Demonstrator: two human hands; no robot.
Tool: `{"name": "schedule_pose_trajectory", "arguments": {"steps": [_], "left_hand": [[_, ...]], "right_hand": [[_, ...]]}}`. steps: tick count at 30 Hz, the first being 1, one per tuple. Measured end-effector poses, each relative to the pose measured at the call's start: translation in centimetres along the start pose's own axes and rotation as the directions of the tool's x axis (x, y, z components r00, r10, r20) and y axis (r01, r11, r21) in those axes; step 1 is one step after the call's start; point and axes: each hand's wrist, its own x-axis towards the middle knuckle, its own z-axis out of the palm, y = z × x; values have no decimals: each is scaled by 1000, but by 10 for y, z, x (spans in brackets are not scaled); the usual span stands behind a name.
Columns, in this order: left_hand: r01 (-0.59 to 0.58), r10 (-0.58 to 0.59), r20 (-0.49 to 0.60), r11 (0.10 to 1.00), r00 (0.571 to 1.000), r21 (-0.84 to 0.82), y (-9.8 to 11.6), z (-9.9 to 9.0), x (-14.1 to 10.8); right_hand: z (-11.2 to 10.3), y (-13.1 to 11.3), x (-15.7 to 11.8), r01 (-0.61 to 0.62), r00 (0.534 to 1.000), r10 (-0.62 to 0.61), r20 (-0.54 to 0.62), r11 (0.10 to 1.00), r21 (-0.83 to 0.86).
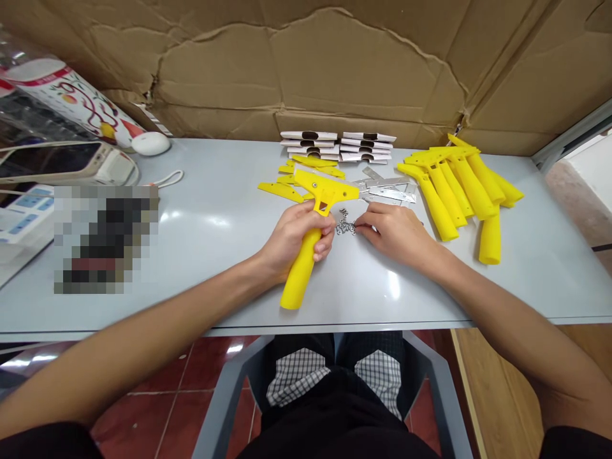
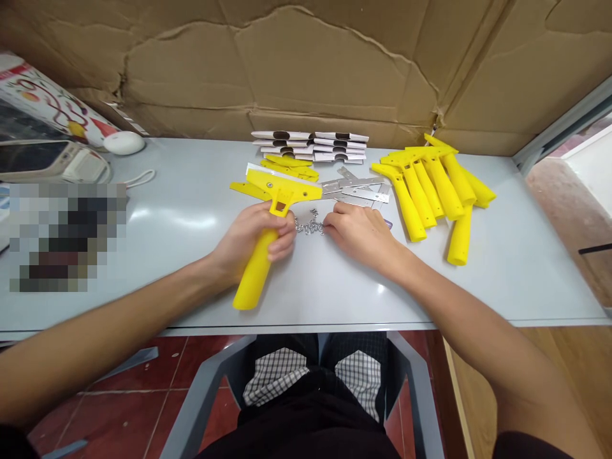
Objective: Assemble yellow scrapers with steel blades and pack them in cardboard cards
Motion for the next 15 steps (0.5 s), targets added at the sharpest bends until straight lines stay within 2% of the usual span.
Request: {"name": "schedule_pose_trajectory", "arguments": {"steps": [4,10,13,15], "left_hand": [[-7,7,-3,1000,1000,-6,0,-1,0],[-16,16,-5,1000,1000,-15,-1,-2,1],[-29,29,-20,999,999,-23,0,-2,1],[-37,36,-27,999,999,-40,-1,-2,2]], "right_hand": [[3,-2,1,-16,1000,16,2,1000,2],[4,4,0,43,994,-35,-100,996,80],[-7,11,-1,94,973,-31,-228,957,275],[-16,14,-1,78,959,78,-271,851,520]]}}
